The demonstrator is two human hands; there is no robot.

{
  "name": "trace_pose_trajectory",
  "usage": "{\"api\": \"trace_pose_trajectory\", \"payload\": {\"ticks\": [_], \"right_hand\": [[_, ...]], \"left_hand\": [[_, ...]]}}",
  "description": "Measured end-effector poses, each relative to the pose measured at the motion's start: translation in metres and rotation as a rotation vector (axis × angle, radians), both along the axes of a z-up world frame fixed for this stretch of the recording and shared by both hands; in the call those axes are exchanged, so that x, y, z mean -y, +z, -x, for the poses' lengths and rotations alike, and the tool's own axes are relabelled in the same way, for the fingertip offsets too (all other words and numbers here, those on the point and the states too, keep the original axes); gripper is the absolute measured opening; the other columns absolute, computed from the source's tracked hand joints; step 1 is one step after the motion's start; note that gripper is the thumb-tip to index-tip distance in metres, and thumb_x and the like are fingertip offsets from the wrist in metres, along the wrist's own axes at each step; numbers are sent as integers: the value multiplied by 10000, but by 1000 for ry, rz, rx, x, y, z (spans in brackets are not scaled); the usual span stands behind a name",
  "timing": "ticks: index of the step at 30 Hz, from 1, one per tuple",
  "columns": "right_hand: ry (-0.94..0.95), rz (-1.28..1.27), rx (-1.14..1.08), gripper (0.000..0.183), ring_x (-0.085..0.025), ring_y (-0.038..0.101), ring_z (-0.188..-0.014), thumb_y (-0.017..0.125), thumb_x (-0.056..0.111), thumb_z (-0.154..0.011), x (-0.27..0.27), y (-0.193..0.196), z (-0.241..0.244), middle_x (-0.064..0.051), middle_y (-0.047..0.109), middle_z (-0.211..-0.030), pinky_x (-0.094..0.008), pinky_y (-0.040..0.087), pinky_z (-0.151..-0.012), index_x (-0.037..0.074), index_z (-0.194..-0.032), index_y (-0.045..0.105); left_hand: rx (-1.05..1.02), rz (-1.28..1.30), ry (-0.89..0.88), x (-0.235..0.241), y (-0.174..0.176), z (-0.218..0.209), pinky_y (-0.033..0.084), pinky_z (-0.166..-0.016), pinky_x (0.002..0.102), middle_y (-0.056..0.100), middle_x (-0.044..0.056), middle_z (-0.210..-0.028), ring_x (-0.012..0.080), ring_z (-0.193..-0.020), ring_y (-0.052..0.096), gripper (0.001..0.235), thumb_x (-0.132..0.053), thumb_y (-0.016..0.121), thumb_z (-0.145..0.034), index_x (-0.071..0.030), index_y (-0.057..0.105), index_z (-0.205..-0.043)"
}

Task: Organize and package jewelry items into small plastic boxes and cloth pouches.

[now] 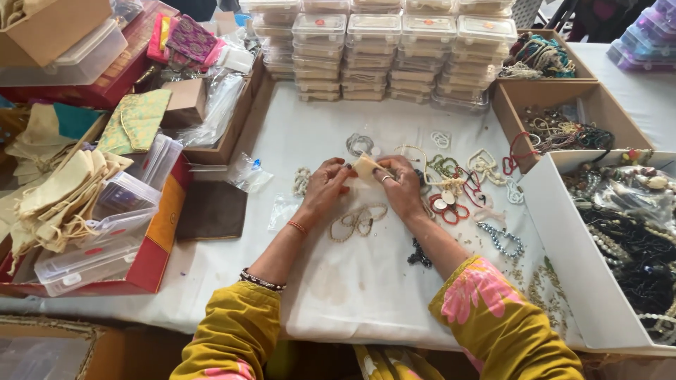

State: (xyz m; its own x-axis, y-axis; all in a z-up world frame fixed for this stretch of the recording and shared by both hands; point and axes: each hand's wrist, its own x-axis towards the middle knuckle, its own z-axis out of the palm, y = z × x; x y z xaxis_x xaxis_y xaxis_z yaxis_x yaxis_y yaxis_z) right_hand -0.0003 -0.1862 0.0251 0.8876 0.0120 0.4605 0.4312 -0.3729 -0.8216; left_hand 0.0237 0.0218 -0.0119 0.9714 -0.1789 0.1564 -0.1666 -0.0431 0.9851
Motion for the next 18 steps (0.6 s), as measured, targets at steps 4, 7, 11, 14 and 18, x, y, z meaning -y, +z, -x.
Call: {"api": "trace_pose_trajectory", "payload": {"ticks": [4,7,11,14,18], "right_hand": [[29,48,-293,221,-185,662,-929,677,208,-899,-3,9,9,-60,696,-1059,-308,522,-837,52,-1049,724],[77,160,-108,228,-226,657,-999,682,189,-887,-1,5,9,-113,707,-1025,-337,497,-907,33,-1040,745],[-39,269,87,203,-266,614,-1123,739,160,-851,-7,14,18,-99,706,-1115,-383,484,-984,77,-1033,772],[-176,371,129,269,-285,553,-1192,823,150,-802,-13,26,26,-109,632,-1198,-407,459,-1034,92,-1056,754],[-210,406,66,477,-314,486,-1273,886,159,-769,-15,31,29,-123,507,-1346,-435,430,-1072,104,-1189,667]], "left_hand": [[-163,102,105,6,6,4,599,-791,306,687,307,-1273,239,-1040,677,409,-208,669,-929,-55,562,-1293],[-209,250,165,3,1,0,594,-750,351,581,238,-1268,242,-989,644,594,-9,690,-801,-37,416,-1327],[-174,376,81,3,12,9,594,-809,315,560,96,-1289,205,-1029,648,741,73,634,-745,-13,349,-1424],[-205,405,-43,4,20,16,584,-831,289,608,139,-1277,194,-1036,653,856,86,576,-723,-40,264,-1510],[-188,288,-76,7,35,26,563,-840,287,637,145,-1261,180,-1027,636,886,79,617,-780,-64,242,-1570]]}}
